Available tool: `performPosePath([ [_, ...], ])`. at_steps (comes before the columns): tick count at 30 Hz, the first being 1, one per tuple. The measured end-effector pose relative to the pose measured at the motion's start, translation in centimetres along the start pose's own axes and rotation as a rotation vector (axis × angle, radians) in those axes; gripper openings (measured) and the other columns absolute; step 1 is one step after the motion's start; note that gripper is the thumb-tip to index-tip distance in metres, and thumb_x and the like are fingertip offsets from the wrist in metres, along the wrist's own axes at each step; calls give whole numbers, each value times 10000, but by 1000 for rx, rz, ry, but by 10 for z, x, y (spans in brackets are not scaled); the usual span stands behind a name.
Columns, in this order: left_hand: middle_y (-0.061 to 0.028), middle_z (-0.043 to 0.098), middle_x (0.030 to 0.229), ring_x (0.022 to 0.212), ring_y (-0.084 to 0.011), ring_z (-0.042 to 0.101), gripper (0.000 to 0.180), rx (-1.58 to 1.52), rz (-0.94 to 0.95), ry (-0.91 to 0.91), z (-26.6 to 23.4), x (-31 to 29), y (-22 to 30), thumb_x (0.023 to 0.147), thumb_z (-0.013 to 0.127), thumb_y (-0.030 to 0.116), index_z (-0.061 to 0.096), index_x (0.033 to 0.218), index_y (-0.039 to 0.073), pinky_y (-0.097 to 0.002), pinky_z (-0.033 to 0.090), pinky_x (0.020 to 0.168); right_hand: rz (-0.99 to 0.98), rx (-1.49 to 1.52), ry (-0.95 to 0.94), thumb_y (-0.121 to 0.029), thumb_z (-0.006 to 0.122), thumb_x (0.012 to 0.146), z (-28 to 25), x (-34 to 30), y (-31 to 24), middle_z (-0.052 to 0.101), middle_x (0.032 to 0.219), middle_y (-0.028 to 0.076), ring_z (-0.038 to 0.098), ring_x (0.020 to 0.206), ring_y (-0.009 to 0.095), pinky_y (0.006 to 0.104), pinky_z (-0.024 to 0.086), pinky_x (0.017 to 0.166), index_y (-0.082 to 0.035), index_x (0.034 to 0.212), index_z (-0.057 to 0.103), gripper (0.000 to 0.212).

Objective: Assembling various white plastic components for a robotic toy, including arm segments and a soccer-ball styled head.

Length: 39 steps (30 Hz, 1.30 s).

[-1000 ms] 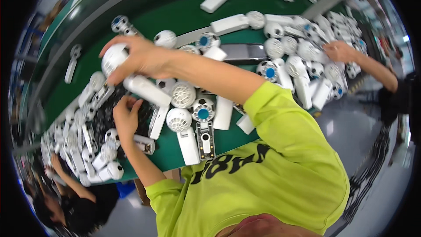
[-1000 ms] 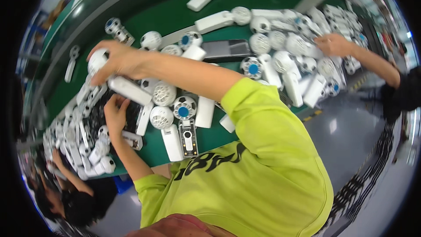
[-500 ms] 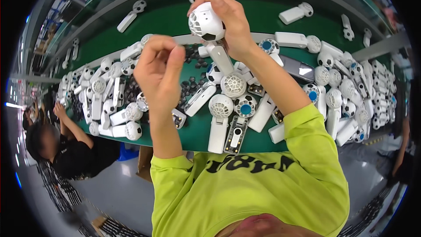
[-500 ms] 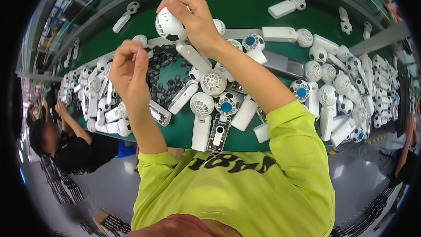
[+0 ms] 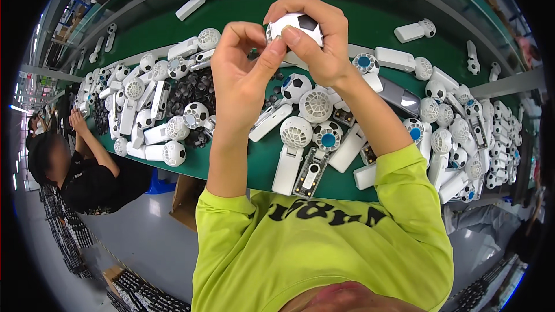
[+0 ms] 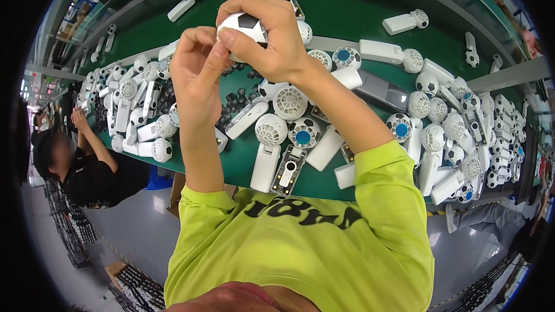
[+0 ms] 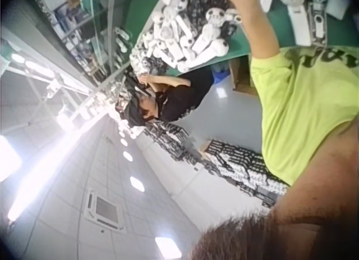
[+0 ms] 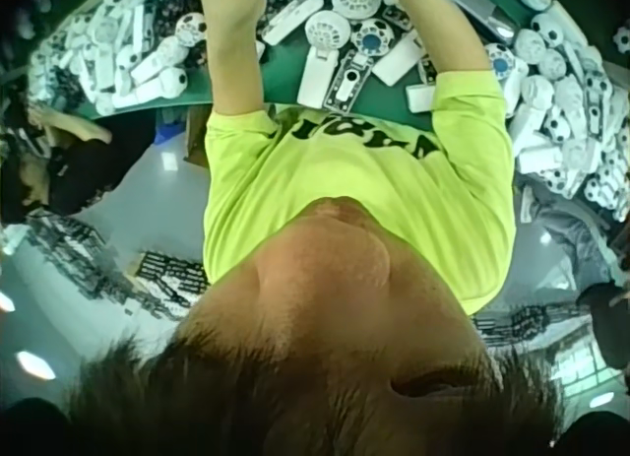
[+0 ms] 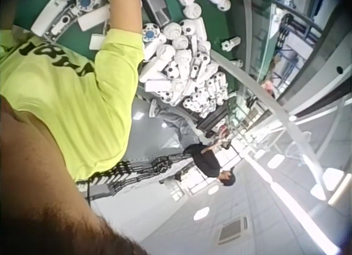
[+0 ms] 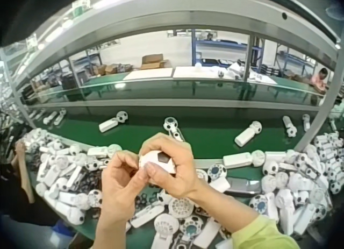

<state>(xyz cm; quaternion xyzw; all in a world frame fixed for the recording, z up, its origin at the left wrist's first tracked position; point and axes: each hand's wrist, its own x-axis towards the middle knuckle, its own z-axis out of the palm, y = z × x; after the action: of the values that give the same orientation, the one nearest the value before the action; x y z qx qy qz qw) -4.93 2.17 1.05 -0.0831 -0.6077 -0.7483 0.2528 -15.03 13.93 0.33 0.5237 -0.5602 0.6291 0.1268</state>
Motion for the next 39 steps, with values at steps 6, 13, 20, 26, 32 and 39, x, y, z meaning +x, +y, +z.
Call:
performPosePath([
  [6,-6,557,899,802,-84,513,191,-8,-206,-11,-27,11,1,929,649,132,561,1047,9,-236,446,752,181,196,2,-267,634,828,13,3,-18,638,895,87,606,749,141,253,480,663,-1,1000,621,317],
  [13,-41,626,920,847,-151,582,165,984,-264,-143,-130,-17,-47,867,697,172,670,989,64,-291,427,762,-209,480,-16,-222,686,813,15,9,18,641,872,50,572,750,86,224,442,670,-8,1016,630,300],
  [20,-52,601,869,944,-236,561,171,1355,-220,-565,-121,-32,-64,794,736,175,687,901,51,-378,345,816,-120,636,-141,-187,691,808,11,4,39,645,920,65,579,780,106,239,465,681,6,1046,616,315],
  [26,-56,641,876,928,-255,606,136,1298,-75,-578,-123,-33,-61,774,757,176,697,828,66,-373,401,824,313,768,-150,-282,652,778,4,-1,15,614,976,169,648,755,205,273,519,634,6,1036,582,393],
  [32,-80,693,831,679,-226,674,76,883,314,-70,-75,-17,-2,746,745,22,689,796,15,-300,525,555,119,566,-227,-275,680,724,10,-1,14,592,1056,201,645,788,230,294,520,650,17,1054,579,452],
  [39,-74,693,808,657,-210,657,108,1074,503,4,-48,-20,40,733,737,3,702,835,7,-287,518,543,-89,232,-329,-222,689,665,18,5,2,598,1078,208,617,886,242,335,507,737,22,1050,607,463],
])
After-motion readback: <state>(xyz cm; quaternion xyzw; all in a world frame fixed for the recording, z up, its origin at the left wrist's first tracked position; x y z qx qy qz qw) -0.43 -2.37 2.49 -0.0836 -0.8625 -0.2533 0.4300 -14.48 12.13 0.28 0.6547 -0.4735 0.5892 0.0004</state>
